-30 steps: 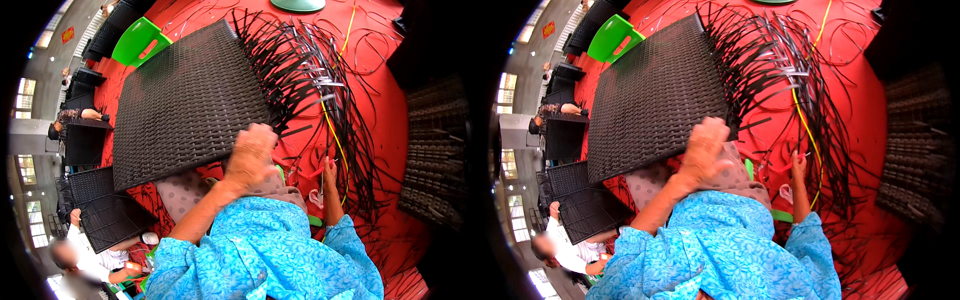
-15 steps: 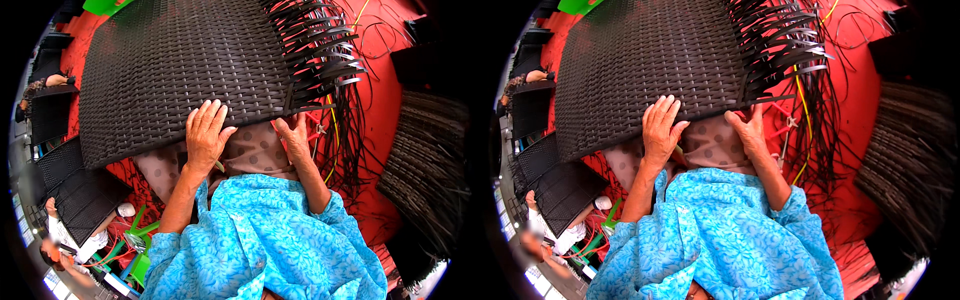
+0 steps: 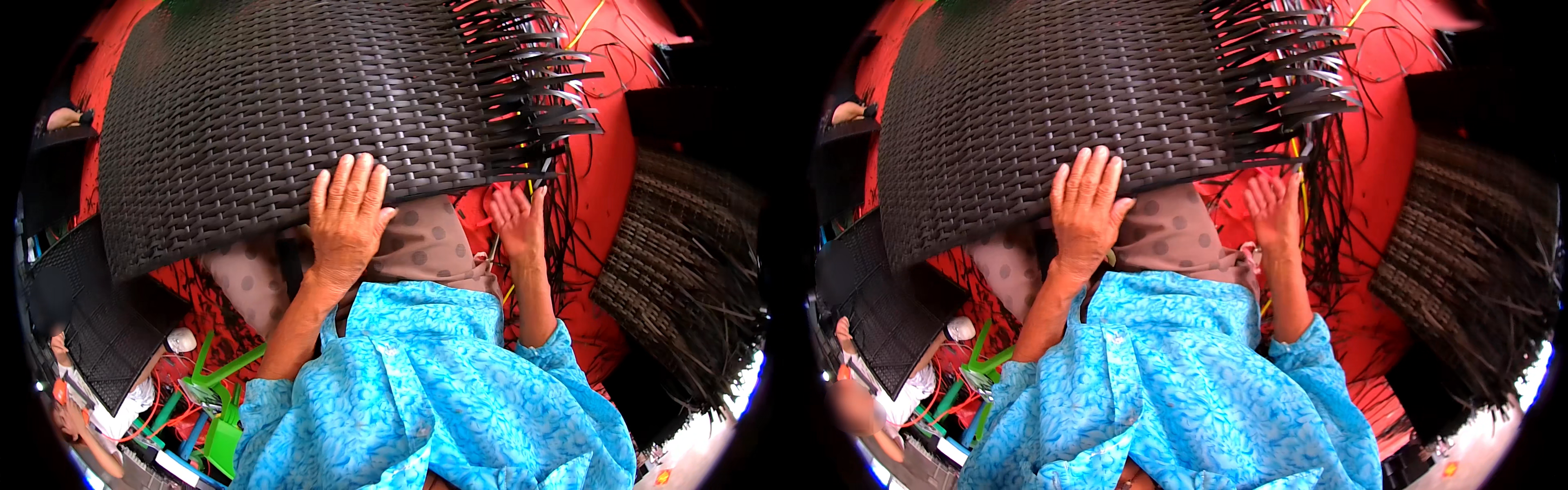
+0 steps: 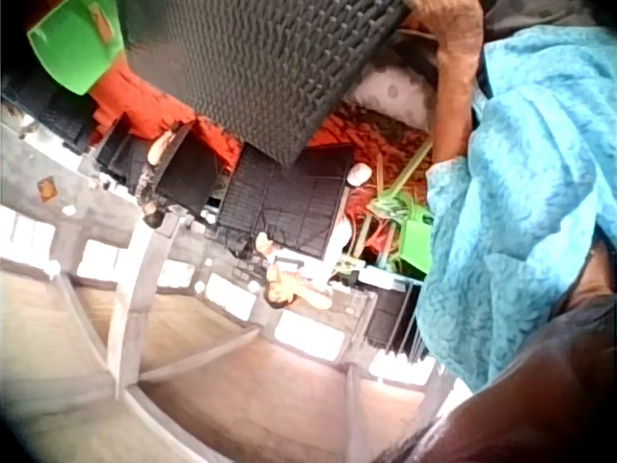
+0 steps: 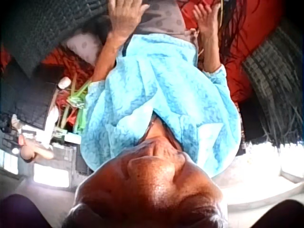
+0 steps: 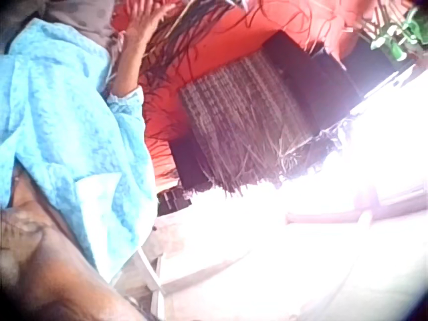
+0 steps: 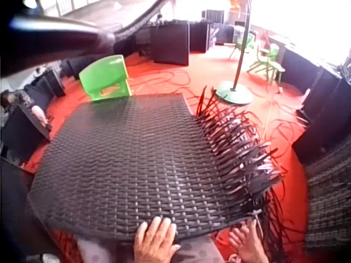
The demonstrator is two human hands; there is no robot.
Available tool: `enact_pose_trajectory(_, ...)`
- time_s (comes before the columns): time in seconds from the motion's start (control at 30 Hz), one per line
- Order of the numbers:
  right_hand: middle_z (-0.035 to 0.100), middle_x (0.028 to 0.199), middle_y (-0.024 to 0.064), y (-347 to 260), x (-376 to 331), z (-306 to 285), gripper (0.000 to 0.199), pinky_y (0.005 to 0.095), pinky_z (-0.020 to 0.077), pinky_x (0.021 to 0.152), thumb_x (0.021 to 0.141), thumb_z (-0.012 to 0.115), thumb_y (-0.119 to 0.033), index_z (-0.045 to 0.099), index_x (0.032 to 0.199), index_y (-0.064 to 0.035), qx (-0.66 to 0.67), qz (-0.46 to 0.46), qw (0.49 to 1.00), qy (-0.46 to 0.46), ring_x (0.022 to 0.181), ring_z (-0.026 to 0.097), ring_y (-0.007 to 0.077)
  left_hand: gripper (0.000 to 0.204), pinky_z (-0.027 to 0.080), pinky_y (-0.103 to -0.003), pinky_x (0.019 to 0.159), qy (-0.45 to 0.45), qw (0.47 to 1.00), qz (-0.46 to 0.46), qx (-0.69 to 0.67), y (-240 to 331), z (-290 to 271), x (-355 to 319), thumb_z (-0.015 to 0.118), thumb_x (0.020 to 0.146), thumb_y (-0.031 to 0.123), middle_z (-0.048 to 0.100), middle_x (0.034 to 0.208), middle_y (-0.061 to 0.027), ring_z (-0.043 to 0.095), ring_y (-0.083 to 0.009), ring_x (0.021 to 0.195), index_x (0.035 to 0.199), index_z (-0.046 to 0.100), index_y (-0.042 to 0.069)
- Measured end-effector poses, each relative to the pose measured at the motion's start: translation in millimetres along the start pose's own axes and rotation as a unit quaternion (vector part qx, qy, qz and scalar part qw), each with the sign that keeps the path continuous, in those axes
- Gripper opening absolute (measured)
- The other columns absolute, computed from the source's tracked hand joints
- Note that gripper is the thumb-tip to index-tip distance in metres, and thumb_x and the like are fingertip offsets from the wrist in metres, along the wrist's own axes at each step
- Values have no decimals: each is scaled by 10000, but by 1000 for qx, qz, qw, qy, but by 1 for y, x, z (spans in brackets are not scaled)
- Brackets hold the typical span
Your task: The person weaves and tucks plastic wicker strips into the edge of a woven panel, cuts excess strips using shears, and then lifts and sets the panel onto a stack.
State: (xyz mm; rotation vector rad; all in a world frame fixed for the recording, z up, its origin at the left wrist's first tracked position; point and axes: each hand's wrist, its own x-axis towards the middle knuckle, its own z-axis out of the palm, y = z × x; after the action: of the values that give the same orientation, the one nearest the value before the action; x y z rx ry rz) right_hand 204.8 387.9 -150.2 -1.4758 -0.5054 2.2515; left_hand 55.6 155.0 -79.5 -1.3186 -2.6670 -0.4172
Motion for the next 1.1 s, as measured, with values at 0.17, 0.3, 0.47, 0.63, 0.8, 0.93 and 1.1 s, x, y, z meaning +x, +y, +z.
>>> enact_pose_trajectory(0.17,472,1319,88,31,-25,12,669,365,318,1031,890,443,-574,393,1346,-87,-233,57,958,-157,1202,450,212,548,248,-466,1079,-69,993,90,-27,-3,-8,-37,659,746,244,475,1335,-102,380,-267,1298,1249,526,71)
enact_pose_trajectory(0.3,576,1185,12,40,-7,36,408,319,434,901,907,567,-338,513,1239,-107,-95,33,973,-207,1067,541,155,352,493,-378,863,-20,955,-50,-293,-16,-25,-76,672,804,143,592,1128,-108,586,-262,1027,1120,571,28)
enact_pose_trajectory(0.47,586,1161,18,34,-1,31,369,309,397,934,888,599,-320,553,1190,-112,-84,34,961,-260,1038,541,167,376,501,-370,823,139,404,-465,-775,-57,-21,-74,662,847,220,599,1080,-112,583,-203,989,1127,526,9)
enact_pose_trajectory(0.63,613,1083,-10,34,-2,37,330,308,426,858,877,621,-284,579,1170,-137,-44,21,957,-287,970,560,160,414,520,-394,804,251,348,-450,-784,-66,-21,-57,701,799,174,588,1115,-75,581,-206,1013,1159,538,50)
enact_pose_trajectory(0.8,571,1138,5,31,7,42,412,330,430,851,848,646,-335,558,1209,-157,-102,17,964,-247,968,533,197,431,486,-437,893,79,350,-422,-833,-91,-55,-90,528,925,316,550,1203,-155,567,-289,1082,1233,454,24)
enact_pose_trajectory(0.93,605,1121,38,22,11,38,379,333,482,829,818,685,-251,594,1158,-111,-85,75,952,-285,959,565,205,494,554,-317,612,24,478,-453,-752,-122,-100,-142,529,907,396,629,1045,-174,668,-241,807,1210,464,12)
enact_pose_trajectory(1.1,603,1115,48,16,20,37,438,340,470,842,783,716,-280,588,1156,-89,-121,98,957,-244,983,551,226,453,479,-272,528,410,550,-545,-482,-192,-134,-181,663,830,314,625,972,-76,625,-130,745,1143,488,38)
